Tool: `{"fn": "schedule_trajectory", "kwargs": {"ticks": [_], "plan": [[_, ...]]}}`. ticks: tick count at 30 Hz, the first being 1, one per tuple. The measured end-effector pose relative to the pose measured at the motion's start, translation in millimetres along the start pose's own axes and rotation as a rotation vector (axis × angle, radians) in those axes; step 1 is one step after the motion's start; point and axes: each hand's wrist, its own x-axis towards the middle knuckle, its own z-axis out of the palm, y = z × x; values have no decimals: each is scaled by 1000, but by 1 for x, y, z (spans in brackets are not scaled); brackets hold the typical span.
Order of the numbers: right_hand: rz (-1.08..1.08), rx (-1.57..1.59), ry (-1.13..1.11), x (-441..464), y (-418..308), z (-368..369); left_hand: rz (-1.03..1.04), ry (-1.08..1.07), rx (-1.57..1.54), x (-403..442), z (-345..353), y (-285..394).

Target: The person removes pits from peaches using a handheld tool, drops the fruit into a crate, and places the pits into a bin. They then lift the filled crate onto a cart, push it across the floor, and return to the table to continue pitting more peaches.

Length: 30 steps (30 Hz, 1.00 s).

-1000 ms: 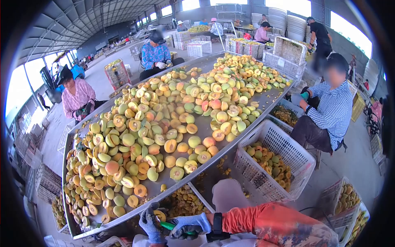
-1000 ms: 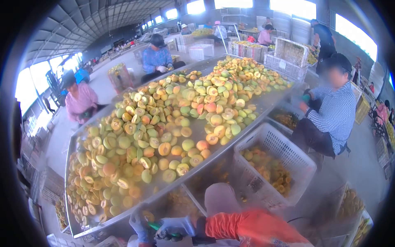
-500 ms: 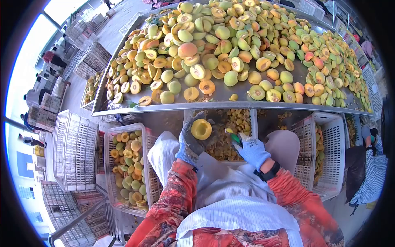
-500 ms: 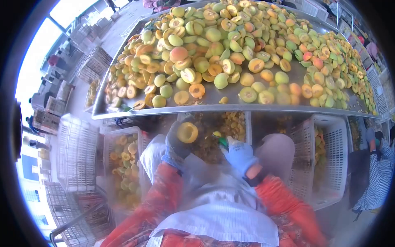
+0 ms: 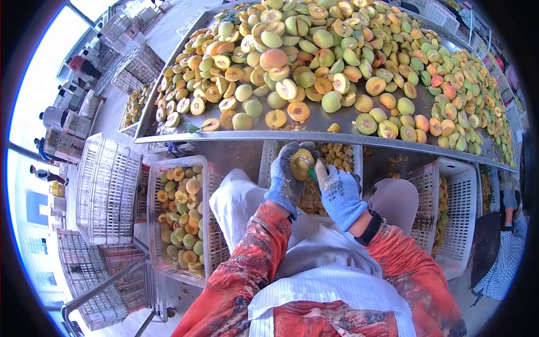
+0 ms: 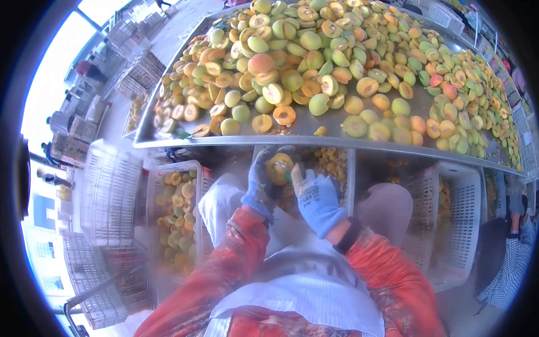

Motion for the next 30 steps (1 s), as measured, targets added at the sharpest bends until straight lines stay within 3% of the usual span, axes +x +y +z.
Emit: {"fn": "schedule_trajectory", "kwargs": {"ticks": [2, 4, 5, 7, 9, 10, 11, 14, 15, 16, 17, 18, 19, 20, 22, 23, 24, 25, 27, 28, 29, 30], "plan": [[-33, -101, -69, -4, -8, -8, -40, 65, 21, -1, 1, 1], [-90, -82, -30, -11, -10, -3, 22, 146, 9, -6, 6, -2], [-79, -65, -29, -14, -11, 5, 146, 302, 119, -10, 16, -1], [-69, 5, -42, -13, -12, -1, 164, 245, 148, -8, 8, -4], [52, 371, -65, -11, -12, -1, 101, 255, 254, -16, 13, 6], [161, 549, -195, -5, -13, -4, 108, 257, 246, -10, 5, 3], [159, 543, -193, -3, -12, -4, 138, 193, 251, -1, -9, -2], [75, 908, -60, 2, 4, -2, 331, 87, 321, 0, -12, 7], [99, 886, -35, 5, 9, -7, 200, 263, 158, -7, -10, 35], [324, 1257, -138, 9, 15, -14, 435, 125, 249, -23, -18, 57], [547, 1635, -234, 10, 24, -19, 320, 74, 25, -33, -32, 89], [377, 1150, -209, 5, 42, 26, 466, 158, 135, -34, -70, 118], [95, 237, -372, 1, 45, 25, 597, 290, 361, -46, -101, 146], [123, 243, -337, -11, 47, 35, 800, 524, 723, -58, -145, 173], [152, 249, -282, -10, 50, 39, 817, 759, 1027, -85, -222, 210], [217, 366, -301, -12, 43, 27, 492, 1124, 1762, -110, -198, 214], [279, 480, -314, -10, 38, 21, 371, 1301, 2048, -115, -180, 209], [293, 482, -307, -4, 36, 22, 380, 1287, 2058, -101, -173, 206], [344, 394, -384, 2, 37, 32, 811, 881, 1982, -70, -155, 194], [180, 197, -460, -5, 49, 64, 850, 666, 1839, -45, -136, 181], [193, 187, -448, -2, 49, 56, 888, 455, 1686, -10, -106, 168], [218, 233, -393, 4, 43, 41, 723, 446, 1909, 8, -49, 154]]}}
